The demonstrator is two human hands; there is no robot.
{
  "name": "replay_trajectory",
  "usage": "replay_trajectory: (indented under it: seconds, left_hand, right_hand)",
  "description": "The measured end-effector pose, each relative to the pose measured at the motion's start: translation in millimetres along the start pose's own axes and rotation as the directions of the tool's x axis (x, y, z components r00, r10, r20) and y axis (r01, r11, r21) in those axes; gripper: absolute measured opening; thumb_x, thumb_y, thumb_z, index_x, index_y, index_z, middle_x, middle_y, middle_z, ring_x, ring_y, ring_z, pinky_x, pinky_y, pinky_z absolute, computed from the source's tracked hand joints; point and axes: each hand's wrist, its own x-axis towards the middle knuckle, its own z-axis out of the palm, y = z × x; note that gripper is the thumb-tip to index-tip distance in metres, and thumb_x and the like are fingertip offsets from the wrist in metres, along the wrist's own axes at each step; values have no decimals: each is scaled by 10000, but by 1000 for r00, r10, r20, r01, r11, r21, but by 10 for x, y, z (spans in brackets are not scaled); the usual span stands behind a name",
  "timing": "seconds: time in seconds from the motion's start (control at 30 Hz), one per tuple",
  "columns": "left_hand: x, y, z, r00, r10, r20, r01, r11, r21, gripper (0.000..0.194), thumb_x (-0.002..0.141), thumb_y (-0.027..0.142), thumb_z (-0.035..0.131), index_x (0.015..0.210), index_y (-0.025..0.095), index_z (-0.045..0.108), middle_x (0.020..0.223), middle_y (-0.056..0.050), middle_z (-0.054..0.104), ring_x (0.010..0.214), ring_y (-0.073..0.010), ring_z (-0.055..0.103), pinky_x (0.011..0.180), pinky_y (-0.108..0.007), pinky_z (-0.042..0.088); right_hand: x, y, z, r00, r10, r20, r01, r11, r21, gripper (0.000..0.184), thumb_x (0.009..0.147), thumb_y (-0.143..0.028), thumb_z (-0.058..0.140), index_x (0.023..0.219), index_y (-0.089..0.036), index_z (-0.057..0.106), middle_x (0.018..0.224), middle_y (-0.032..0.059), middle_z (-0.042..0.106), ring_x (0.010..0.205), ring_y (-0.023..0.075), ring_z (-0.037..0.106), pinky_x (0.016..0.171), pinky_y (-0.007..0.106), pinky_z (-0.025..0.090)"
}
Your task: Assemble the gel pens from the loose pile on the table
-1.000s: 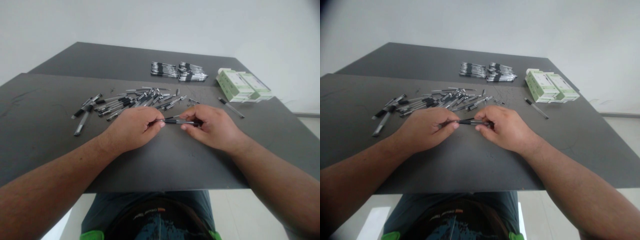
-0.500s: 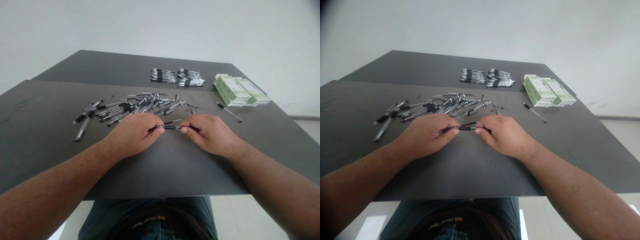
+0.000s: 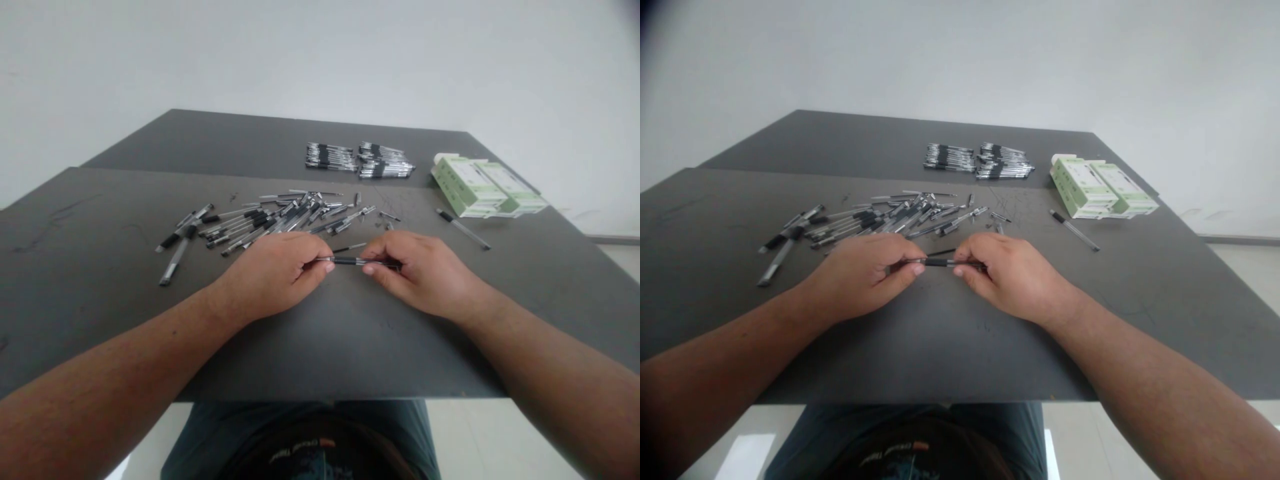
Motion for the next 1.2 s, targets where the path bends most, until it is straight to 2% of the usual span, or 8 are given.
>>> replay_trajectory:
  seconds: [0.37, 0.53, 0.63, 0.73, 0.9, 1.03, 1.1, 1.2]
  left_hand:
    - [-1, 23, 23, 999, 33, -42, -35, 998, -57, 240, 1065, 313, 587, 1032, 186, 788, 910, -44, 798, 882, -206, 741, 850, -329, 552]
    - [-14, 24, 31, 998, 44, -43, -47, 997, -68, 235, 1070, 322, 591, 1039, 184, 778, 957, -49, 813, 924, -213, 750, 861, -337, 549]
    - [-21, 20, 40, 998, 44, -36, -47, 996, -70, 233, 1075, 323, 584, 1040, 189, 771, 977, -49, 821, 947, -216, 752, 881, -343, 550]
    - [-23, 21, 46, 998, 43, -35, -45, 996, -78, 226, 1072, 318, 585, 1044, 188, 768, 988, -51, 824, 949, -216, 752, 883, -344, 549]
    - [-16, 22, 47, 998, 55, -30, -57, 994, -97, 233, 1077, 317, 580, 1035, 183, 767, 1012, -60, 831, 959, -219, 750, 895, -352, 548]
    - [-13, 19, 47, 999, 48, -8, -48, 994, -93, 242, 1077, 326, 579, 1042, 179, 768, 1015, -65, 831, 964, -226, 749, 889, -358, 547]
    - [-11, 18, 48, 999, 43, 0, -43, 995, -89, 245, 1078, 330, 575, 1050, 182, 769, 1023, -68, 833, 973, -227, 750, 893, -360, 550]
    - [-7, 16, 49, 999, 51, 0, -50, 994, -95, 260, 1084, 334, 563, 1058, 180, 771, 1038, -74, 836, 986, -232, 751, 905, -367, 556]
  right_hand:
    - [-20, 11, -11, 998, 1, 66, 0, 1000, -25, 172, 1086, -298, 589, 1071, -244, 752, 917, 34, 842, 807, 208, 797, 722, 316, 579]
    - [-39, 33, 10, 998, 43, 44, -43, 999, 4, 138, 1028, -335, 676, 1114, -251, 743, 952, 43, 855, 771, 223, 807, 700, 334, 607]
    - [-48, 47, 24, 998, 13, 60, -12, 1000, -14, 162, 1067, -333, 612, 1068, -259, 757, 919, 42, 851, 780, 237, 810, 701, 349, 613]
    - [-57, 56, 33, 999, 16, 42, -16, 1000, -10, 220, 1085, -361, 595, 1151, -249, 772, 996, 67, 870, 834, 259, 829, 722, 373, 635]
    - [-71, 67, 48, 999, 21, 45, -20, 999, -29, 188, 1068, -376, 626, 1077, -248, 764, 907, 52, 850, 727, 248, 803, 653, 372, 617]
    - [-82, 71, 66, 999, 4, 39, -4, 1000, 6, 275, 1119, -406, 558, 1164, -247, 779, 1006, 81, 874, 841, 277, 837, 717, 397, 639]
    - [-86, 74, 72, 998, 47, 31, -48, 999, 23, 240, 1088, -422, 617, 1176, -255, 766, 994, 70, 870, 803, 268, 828, 691, 386, 633]
    - [-85, 78, 77, 998, 59, 37, -59, 998, 15, 186, 1064, -422, 651, 1076, -269, 755, 889, 45, 839, 702, 245, 786, 633, 366, 602]
